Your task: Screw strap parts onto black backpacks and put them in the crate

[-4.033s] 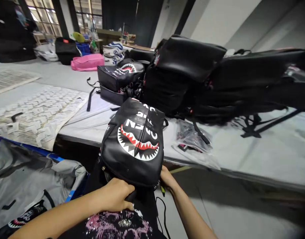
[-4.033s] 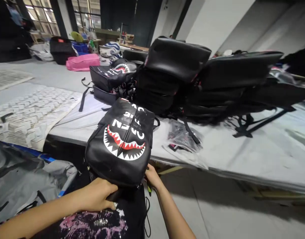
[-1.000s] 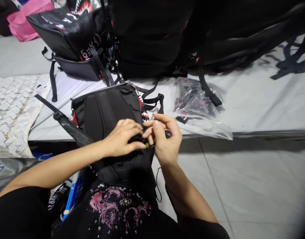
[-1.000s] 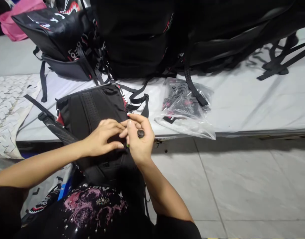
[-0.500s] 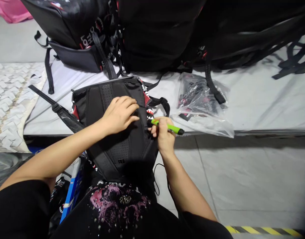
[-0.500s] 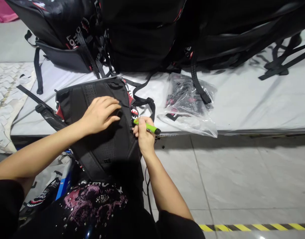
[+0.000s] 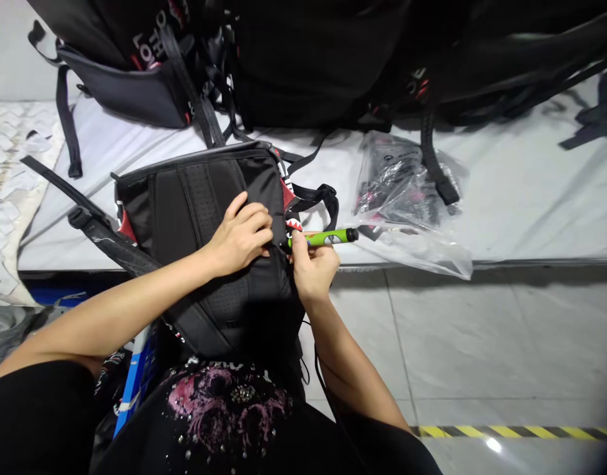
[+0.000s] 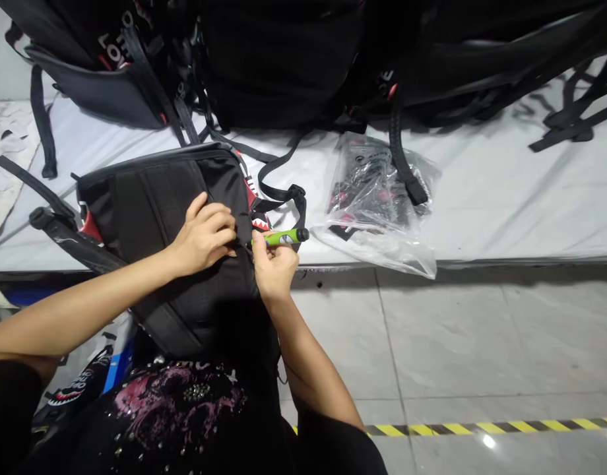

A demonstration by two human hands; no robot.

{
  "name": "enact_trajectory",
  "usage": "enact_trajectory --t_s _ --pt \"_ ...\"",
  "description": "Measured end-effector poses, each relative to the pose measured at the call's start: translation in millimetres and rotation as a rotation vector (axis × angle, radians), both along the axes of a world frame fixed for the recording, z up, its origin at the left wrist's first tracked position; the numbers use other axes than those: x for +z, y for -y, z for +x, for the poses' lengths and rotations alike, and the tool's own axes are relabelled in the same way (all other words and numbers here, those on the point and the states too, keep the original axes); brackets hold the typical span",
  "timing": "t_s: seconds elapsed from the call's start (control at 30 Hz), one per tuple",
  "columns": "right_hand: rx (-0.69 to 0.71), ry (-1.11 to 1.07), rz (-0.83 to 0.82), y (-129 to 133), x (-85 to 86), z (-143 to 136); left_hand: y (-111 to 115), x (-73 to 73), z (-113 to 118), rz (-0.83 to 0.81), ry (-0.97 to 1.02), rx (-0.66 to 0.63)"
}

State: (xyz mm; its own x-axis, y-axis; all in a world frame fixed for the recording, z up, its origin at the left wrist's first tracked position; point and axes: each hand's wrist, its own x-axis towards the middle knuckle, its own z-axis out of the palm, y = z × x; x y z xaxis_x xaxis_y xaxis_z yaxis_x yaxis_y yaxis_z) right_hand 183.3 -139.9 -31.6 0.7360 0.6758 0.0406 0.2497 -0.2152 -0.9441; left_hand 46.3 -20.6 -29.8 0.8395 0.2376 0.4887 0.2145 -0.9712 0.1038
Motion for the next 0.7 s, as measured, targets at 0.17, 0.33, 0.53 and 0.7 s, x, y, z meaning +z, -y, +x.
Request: enact_trajectory --t_s 0.17,0.33,0.53,0.7 --pt "0.040 0.003 -0.014 1.7 -4.0 -0.5 7.3 -25.6 -10.6 0.059 0.231 -0.015" --pt "0.144 0.151 0.001 2.4 -0.9 -1.1 3.8 -27.1 -7.5 0.045 0.209 -0.009" --pt "0.151 0.292 -0.028 5.2 -3.9 -1.1 2.8 -29.3 -7.5 -0.101 0.150 -0.027" --pt "0.162 0.282 -0.031 5.5 -6.8 -0.2 2.0 -29.2 -7.0 -0.032 0.159 -0.017"
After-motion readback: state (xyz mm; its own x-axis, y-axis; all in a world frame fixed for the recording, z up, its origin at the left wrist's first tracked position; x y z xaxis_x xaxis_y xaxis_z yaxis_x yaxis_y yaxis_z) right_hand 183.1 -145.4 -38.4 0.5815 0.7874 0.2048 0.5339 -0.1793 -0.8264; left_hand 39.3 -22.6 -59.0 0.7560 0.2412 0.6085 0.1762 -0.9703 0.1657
